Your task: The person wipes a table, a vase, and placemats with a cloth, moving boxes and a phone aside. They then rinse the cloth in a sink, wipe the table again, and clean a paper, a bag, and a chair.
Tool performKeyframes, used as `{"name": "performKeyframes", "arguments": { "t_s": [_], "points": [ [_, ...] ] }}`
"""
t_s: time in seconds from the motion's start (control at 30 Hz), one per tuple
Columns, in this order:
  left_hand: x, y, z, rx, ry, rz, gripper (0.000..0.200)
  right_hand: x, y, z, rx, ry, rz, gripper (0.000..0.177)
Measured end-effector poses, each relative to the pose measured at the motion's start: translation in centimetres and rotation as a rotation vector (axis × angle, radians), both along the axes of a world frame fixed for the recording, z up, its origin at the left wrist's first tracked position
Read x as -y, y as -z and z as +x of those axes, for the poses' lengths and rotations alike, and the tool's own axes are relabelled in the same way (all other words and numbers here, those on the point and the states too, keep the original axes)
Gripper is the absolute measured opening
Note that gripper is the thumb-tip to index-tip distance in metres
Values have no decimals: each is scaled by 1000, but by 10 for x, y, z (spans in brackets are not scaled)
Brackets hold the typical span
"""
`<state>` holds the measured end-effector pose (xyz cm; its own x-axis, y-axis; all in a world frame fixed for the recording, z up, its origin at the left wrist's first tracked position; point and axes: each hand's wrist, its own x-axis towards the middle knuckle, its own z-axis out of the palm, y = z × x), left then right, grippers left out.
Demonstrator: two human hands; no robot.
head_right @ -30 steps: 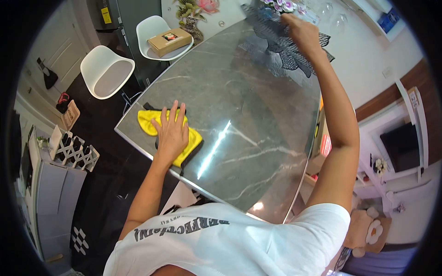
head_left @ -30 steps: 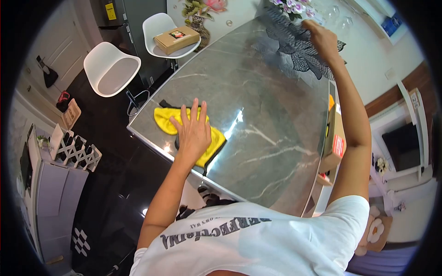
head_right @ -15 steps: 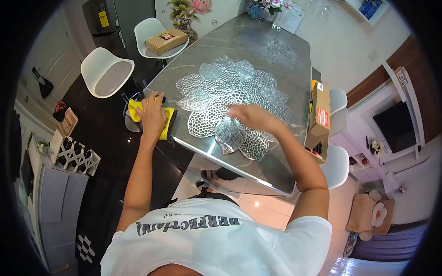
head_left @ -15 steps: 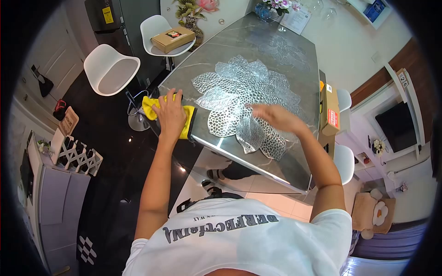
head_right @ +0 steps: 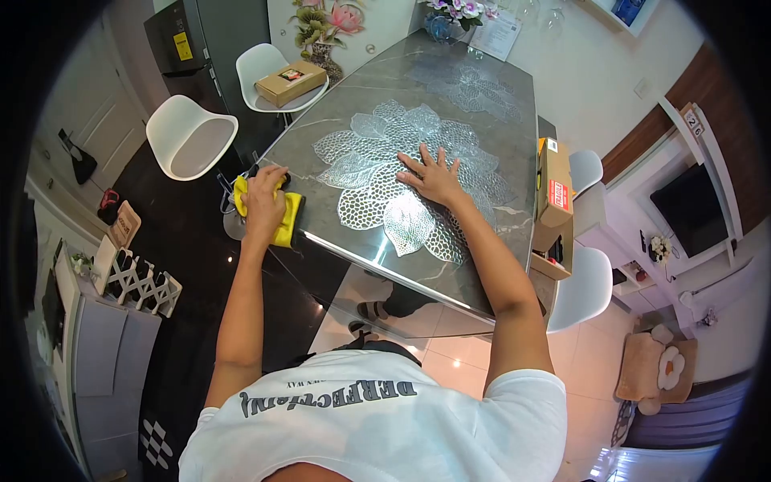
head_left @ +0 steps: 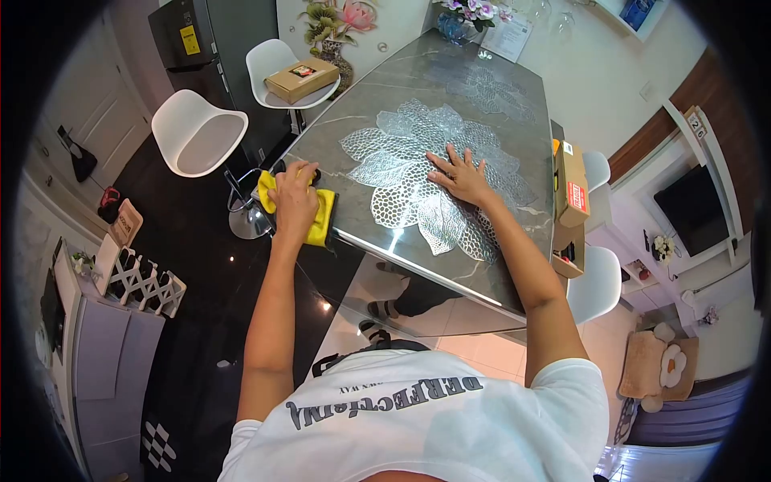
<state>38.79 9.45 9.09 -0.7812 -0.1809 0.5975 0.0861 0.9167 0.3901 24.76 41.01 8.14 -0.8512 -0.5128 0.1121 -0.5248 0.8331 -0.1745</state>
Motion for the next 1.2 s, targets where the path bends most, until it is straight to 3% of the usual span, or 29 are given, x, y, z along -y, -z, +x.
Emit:
{"name": "performKeyframes", "arguments": {
  "t_s": [0.07, 0.1, 0.13, 0.2, 0.23, 0.27, 0.33, 0.37, 0.4, 0.47, 0.5, 0.6, 0.67, 0.73, 0.83, 0.87, 0.93, 1.03, 1.1, 1.2],
  "points": [
    [2, -10, -1, -51, 56, 110, 38, 19, -5, 7, -153, -43, -45, 63],
    [-4, -23, 0, -128, 99, 248, 38, 38, -31, 32, -96, -195, -239, 64],
    [-14, -36, 1, -200, 145, 388, 38, 61, -41, 43, 79, -417, -537, 68],
    [-41, -54, 2, -260, 187, 540, 42, 102, -75, 84, 384, -695, -816, 84],
    [-62, -69, 9, -245, 341, 897, 46, 119, -87, 100, 467, -729, -888, 91],
    [-76, -80, 15, -220, 499, 1253, 50, 137, -85, 106, 383, -756, -1022, 81],
    [-41, -61, 3, -278, 484, 1095, 55, 148, -91, 85, 560, -668, -980, 58],
    [-30, -56, -1, -343, 450, 1270, 56, 154, -94, 67, 498, -640, -1051, 38],
    [-24, -56, 2, -348, 309, 1214, 56, 163, -97, 44, 457, -637, -1114, 36],
    [4, -23, -9, -257, -84, 553, 58, 179, -102, -18, 193, -669, -1112, 35],
    [5, -18, -10, -164, -231, 434, 61, 187, -100, -57, -15, -663, -1010, 35],
    [11, 25, -23, -35, -447, 30, 63, 208, -78, -144, 75, -595, -844, 39],
    [11, 23, -22, 2, -453, 46, 63, 223, -46, -183, 240, -538, -131, 43],
    [12, 22, -20, 48, -446, 59, 64, 242, -16, -185, -42, -609, -22, 46],
    [12, 24, -24, 66, -458, 82, 67, 250, -28, -92, -23, -689, -66, 38],
    [12, 23, -25, 68, -459, 84, 67, 252, -10, -83, -153, -1010, -186, 35],
    [10, 21, -22, 44, -441, 74, 70, 240, -33, -33, 172, -1198, -317, 26],
    [8, 18, -20, 97, -443, 95, 76, 246, -24, -67, 260, -1189, -330, 29],
    [8, 16, -20, 134, -438, 138, 83, 251, -18, -130, 50, -981, -276, 31],
    [6, 14, -20, 191, -470, 104, 82, 235, -19, -220, -45, -571, -120, 32]
  ]
}}
